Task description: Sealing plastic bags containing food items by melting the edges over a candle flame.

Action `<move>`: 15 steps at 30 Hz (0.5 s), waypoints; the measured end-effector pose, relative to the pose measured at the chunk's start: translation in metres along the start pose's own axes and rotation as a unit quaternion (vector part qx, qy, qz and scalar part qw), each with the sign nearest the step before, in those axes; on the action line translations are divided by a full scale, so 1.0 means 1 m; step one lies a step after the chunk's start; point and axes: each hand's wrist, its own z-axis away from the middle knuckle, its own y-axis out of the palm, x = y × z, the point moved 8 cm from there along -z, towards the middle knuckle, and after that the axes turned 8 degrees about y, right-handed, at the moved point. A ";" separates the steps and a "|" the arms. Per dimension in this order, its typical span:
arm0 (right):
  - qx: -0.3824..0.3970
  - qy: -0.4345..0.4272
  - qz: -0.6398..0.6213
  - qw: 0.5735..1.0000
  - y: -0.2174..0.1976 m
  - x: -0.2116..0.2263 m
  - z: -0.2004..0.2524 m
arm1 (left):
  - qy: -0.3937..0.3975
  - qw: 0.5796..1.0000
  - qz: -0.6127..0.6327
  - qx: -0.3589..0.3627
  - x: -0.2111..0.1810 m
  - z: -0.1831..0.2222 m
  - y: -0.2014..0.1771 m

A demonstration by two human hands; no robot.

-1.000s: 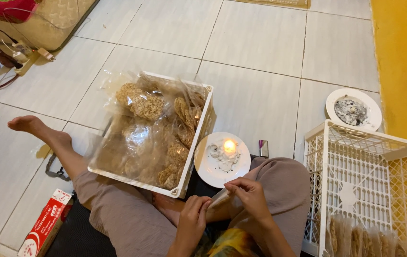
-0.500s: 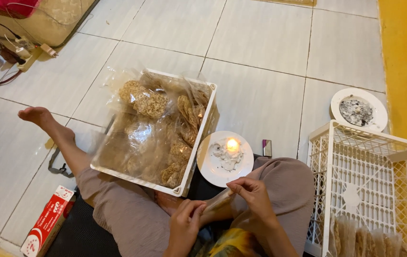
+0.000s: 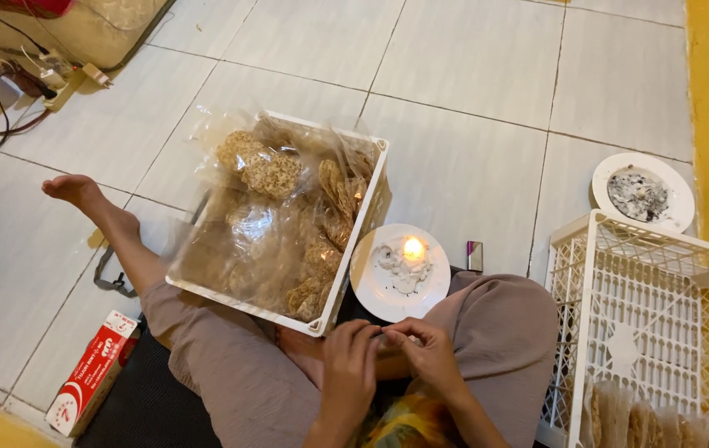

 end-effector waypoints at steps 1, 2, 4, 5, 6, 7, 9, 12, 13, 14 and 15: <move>0.003 -0.010 -0.004 1.000 0.001 0.004 0.001 | -0.004 0.999 0.029 0.015 -0.002 -0.002 0.005; 0.007 -0.020 -0.008 1.000 0.003 0.009 0.003 | -0.009 0.998 0.059 0.029 -0.004 -0.003 0.010; 0.002 -0.029 -0.002 1.000 0.001 0.004 0.004 | -0.020 0.996 0.071 0.049 0.009 0.007 0.021; -0.001 -0.044 0.003 0.999 0.000 0.004 0.002 | -0.027 0.994 0.080 0.065 0.017 0.010 0.027; 0.006 -0.047 0.007 0.999 0.001 0.006 0.001 | -0.030 0.995 0.078 0.057 0.017 0.008 0.023; 0.005 -0.041 0.017 0.999 0.003 0.006 0.002 | -0.049 0.990 0.113 0.069 0.018 0.008 0.020; 0.011 -0.039 0.027 0.999 0.009 0.006 0.003 | -0.070 0.984 0.144 0.073 0.023 0.011 0.016; 0.015 -0.011 0.033 0.999 0.014 -0.003 0.003 | -0.041 0.989 0.121 0.074 0.025 0.020 0.016; 0.013 -0.028 0.035 0.999 0.013 -0.004 0.002 | -0.039 0.989 0.127 0.069 0.025 0.020 0.015; 0.011 -0.046 0.036 0.998 0.012 -0.004 0.001 | -0.036 0.988 0.134 0.064 0.025 0.019 0.015; 0.012 -0.048 0.037 0.998 0.012 0.000 0.002 | -0.036 0.989 0.133 0.061 0.023 0.016 0.011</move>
